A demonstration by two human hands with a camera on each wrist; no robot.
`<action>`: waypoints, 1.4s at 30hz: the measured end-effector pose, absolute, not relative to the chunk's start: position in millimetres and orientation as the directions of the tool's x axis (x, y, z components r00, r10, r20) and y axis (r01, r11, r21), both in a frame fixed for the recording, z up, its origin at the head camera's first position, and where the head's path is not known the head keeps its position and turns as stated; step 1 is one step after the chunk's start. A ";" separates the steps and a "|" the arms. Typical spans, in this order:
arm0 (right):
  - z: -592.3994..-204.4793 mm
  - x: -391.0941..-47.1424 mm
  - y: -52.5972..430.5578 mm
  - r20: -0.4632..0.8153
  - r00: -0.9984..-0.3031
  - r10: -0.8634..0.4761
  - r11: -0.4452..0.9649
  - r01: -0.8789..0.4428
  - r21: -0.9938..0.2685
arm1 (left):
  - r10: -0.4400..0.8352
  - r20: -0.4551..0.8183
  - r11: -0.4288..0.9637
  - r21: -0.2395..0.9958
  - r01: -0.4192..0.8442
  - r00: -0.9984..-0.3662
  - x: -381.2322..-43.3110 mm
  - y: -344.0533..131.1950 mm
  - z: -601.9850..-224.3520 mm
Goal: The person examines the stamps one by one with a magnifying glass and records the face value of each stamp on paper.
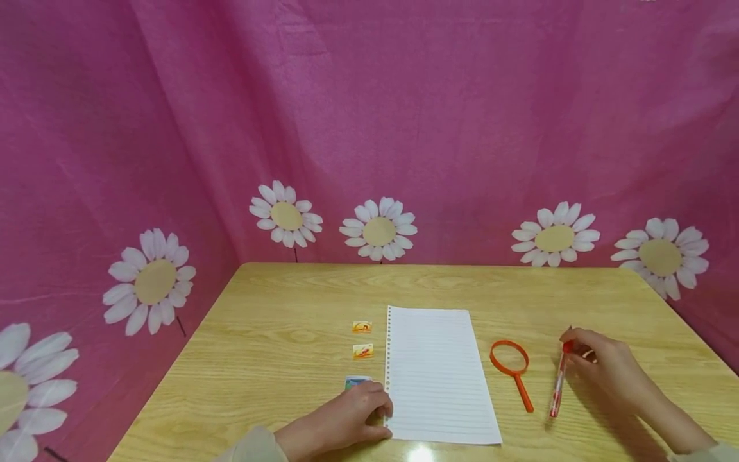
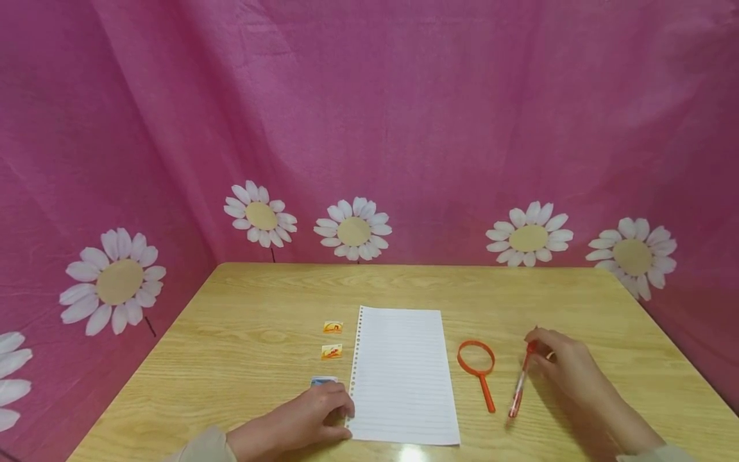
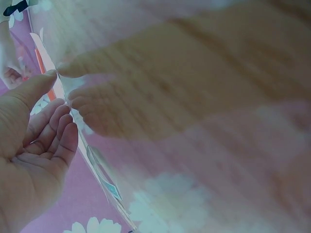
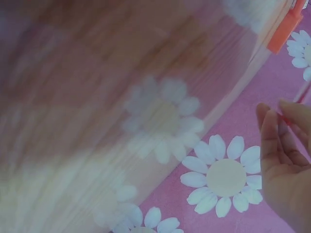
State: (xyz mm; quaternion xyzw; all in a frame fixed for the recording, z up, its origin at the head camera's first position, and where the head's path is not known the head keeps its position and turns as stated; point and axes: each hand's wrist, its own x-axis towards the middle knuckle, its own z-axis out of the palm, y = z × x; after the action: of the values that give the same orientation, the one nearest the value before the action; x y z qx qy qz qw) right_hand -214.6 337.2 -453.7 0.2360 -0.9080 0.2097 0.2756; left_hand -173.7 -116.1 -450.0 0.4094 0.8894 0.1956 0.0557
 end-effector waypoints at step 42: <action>-446.7 -199.0 301.0 0.179 -0.981 -0.075 0.283 -0.193 -0.940 | 0.749 0.056 0.586 0.408 0.700 -0.660 -172.9 -117.0 -447.6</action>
State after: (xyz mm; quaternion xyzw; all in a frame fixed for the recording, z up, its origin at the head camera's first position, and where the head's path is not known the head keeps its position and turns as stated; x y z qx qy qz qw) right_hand -199.0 301.0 -446.7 0.0839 -0.7993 0.5930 0.0497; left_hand -172.9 -117.0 -447.6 0.4080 0.8883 0.2017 0.0610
